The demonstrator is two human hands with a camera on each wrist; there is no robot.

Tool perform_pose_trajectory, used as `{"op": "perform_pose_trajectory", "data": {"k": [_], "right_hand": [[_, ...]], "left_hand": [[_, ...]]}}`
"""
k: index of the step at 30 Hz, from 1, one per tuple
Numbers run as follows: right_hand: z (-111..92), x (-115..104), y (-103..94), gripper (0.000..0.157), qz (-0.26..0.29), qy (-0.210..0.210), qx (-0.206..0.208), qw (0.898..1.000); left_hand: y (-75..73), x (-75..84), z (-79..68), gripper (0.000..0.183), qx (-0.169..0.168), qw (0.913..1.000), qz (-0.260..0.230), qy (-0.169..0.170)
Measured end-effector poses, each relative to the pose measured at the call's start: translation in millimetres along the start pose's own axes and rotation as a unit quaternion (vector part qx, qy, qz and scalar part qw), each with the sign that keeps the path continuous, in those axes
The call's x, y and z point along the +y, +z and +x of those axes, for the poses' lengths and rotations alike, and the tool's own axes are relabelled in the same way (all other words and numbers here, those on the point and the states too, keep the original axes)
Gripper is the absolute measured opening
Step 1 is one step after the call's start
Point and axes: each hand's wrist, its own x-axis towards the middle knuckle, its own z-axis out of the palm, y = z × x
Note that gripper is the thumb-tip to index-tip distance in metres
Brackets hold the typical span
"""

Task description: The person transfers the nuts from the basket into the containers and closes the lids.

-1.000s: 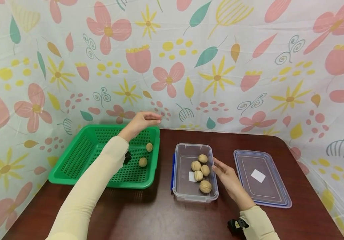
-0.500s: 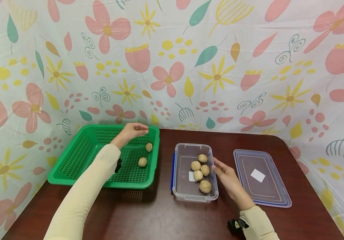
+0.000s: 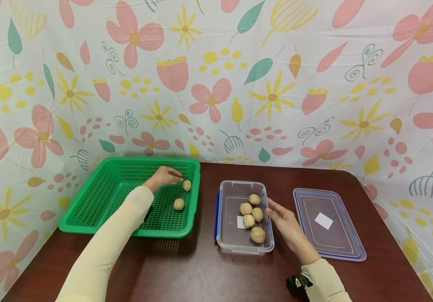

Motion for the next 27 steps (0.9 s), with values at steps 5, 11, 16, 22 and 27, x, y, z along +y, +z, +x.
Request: {"op": "perform_pose_trajectory", "data": {"k": [5,11,16,22,27], "right_hand": [[0.4,0.5,0.2,0.049,-0.005,-0.002,0.003,1.0],[0.1,0.8,0.0,0.049,-0.012,-0.003,0.003,1.0],[0.6,0.9,-0.5,0.049,-0.011,-0.003,0.004,1.0],[-0.4,0.3,-0.4,0.05,-0.013,-0.002,0.007,1.0],[-2.9,-0.7,0.4,0.05,-0.014,-0.004,0.008,1.0]], "left_hand": [[8.3,-2.2,-0.4,0.032,0.002,0.9981,0.061,0.003],[17.3,-2.2,1.2,0.035,0.009,0.9961,0.088,0.001],[21.9,-1.1,2.1,0.035,0.011,0.9956,0.093,0.005],[21.0,1.8,-0.4,0.03,0.015,0.9948,0.1,0.011],[19.2,2.0,-2.7,0.031,0.01,0.9946,0.103,0.008]]}}
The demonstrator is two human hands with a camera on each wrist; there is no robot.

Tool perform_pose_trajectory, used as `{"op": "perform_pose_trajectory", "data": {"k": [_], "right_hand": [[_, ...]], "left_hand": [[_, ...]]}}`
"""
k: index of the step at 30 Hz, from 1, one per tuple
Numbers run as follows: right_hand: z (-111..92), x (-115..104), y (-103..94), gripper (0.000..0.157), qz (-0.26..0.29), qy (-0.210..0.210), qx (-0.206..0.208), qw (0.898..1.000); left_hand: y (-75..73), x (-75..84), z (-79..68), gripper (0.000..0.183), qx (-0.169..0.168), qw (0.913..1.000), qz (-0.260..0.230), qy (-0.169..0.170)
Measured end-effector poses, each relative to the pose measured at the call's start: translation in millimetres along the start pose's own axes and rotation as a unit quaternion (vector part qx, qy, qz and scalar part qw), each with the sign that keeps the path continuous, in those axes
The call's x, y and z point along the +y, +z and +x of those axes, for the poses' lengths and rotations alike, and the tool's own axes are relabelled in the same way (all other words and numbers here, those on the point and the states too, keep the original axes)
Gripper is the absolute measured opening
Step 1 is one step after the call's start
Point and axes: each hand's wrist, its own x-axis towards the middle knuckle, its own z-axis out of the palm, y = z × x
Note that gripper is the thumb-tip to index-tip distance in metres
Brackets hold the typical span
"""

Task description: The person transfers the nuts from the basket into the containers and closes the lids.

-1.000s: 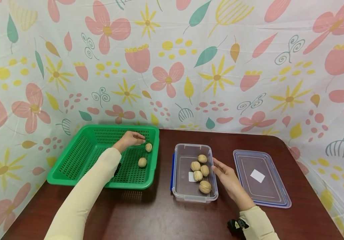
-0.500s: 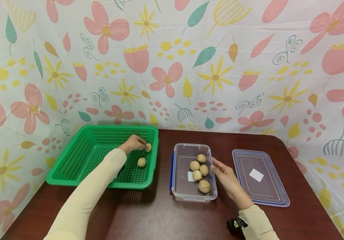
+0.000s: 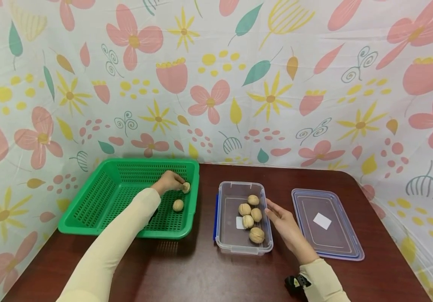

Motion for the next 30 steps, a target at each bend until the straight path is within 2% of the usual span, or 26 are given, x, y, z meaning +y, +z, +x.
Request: {"op": "perform_pose_trajectory", "data": {"k": [8,17,20,30], "right_hand": [[1.5,1.8,0.7,0.05,0.0,0.001,0.001,1.0],[3.4,2.4,-0.2,0.049,0.01,-0.002,-0.005,1.0],[3.4,2.3,-0.1,0.049,0.007,-0.001,-0.004,1.0],[4.1,2.8,-0.1,0.049,0.006,-0.003,-0.002,1.0]], "left_hand": [[-6.0,0.1,-1.0,0.029,0.0,0.9993,-0.036,-0.008],[-20.5,10.0,-3.4,0.032,-0.01,0.9928,-0.119,-0.007],[-28.0,16.1,-4.0,0.033,-0.015,0.9896,-0.143,-0.005],[-45.2,42.0,-12.6,0.039,-0.018,0.9853,-0.17,0.008]]}}
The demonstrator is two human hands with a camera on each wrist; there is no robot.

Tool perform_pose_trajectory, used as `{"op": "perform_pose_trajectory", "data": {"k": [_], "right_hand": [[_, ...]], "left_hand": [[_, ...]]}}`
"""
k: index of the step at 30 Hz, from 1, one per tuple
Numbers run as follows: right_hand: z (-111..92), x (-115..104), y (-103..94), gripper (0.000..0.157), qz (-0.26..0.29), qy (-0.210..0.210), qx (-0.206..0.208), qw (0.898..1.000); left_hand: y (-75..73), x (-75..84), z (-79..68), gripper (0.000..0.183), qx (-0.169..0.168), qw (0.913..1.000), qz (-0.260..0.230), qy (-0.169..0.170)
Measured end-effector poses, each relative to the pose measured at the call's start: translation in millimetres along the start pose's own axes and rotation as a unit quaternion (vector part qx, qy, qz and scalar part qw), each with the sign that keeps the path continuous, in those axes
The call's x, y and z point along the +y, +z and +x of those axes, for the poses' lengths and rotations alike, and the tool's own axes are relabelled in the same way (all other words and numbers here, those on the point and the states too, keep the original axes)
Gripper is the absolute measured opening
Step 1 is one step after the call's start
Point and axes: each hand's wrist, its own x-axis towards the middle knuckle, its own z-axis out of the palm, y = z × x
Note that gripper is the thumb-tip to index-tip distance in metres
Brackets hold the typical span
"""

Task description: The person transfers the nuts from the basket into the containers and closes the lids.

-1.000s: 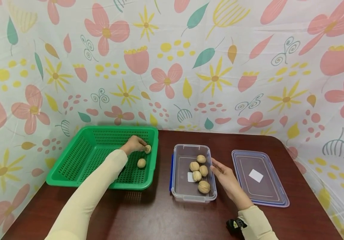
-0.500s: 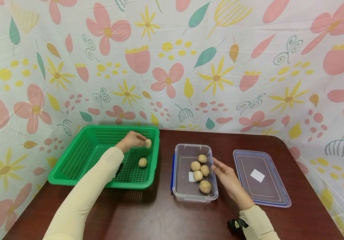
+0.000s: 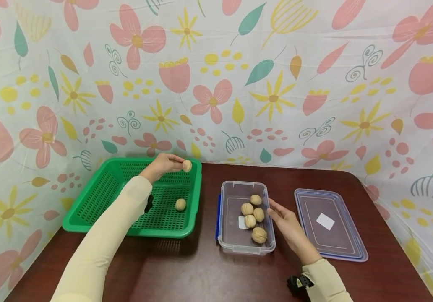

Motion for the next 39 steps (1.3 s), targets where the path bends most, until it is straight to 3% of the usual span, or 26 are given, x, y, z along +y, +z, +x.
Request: {"op": "perform_pose_trajectory", "data": {"k": [7,19,30,39], "right_hand": [[-0.5,-1.2,0.1,0.05,-0.003,0.005,0.002,1.0],[-0.6,-1.7,-0.2,0.05,-0.005,0.008,-0.002,1.0],[-0.8,-1.0,1.1,0.05,-0.004,0.006,-0.005,1.0],[0.0,-1.3,0.1,0.05,0.006,0.007,-0.004,1.0]], "left_hand": [[16.0,19.1,-0.2,0.036,-0.011,0.9994,-0.025,0.023],[70.3,46.1,5.1,0.031,-0.039,0.998,-0.031,0.038],[122.8,50.2,9.2,0.029,-0.07,0.9974,-0.004,0.018],[139.0,54.9,6.1,0.023,-0.066,0.997,0.04,0.008]]}}
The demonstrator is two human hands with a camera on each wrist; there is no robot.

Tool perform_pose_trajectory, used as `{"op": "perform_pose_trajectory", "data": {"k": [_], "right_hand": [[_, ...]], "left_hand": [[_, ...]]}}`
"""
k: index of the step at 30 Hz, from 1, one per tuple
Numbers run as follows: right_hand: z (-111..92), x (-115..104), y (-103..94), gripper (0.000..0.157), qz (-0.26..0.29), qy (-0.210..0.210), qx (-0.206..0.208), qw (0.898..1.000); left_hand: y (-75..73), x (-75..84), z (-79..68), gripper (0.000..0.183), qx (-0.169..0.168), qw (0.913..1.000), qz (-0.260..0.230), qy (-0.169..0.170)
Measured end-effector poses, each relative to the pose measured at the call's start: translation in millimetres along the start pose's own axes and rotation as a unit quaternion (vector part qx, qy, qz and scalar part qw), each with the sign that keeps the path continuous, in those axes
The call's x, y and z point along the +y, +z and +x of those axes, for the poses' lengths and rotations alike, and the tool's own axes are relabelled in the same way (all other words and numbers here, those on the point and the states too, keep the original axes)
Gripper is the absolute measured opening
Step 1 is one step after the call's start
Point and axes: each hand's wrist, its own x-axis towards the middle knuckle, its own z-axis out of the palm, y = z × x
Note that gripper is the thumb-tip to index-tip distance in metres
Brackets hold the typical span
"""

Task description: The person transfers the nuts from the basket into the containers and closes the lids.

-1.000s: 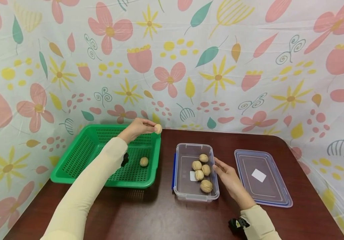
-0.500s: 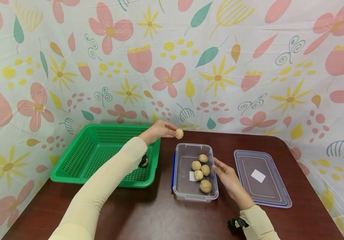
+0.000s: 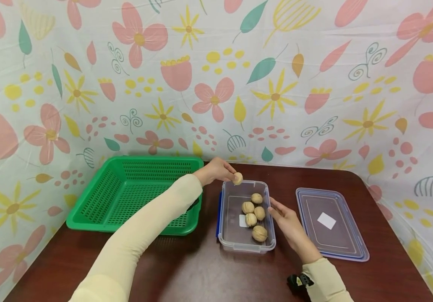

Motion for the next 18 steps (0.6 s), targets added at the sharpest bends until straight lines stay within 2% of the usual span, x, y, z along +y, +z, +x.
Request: {"op": "perform_pose_trajectory", "data": {"k": [11,18], "right_hand": [[-0.1,3.3,-0.2,0.049,-0.001,-0.007,0.002,1.0],[-0.1,1.5,-0.9,0.049,0.001,-0.013,0.004,1.0]], "left_hand": [[12.3,10.5,6.9,0.02,-0.001,0.9975,0.068,-0.017],[23.2,14.2,13.3,0.018,-0.01,0.9949,0.101,-0.005]]}}
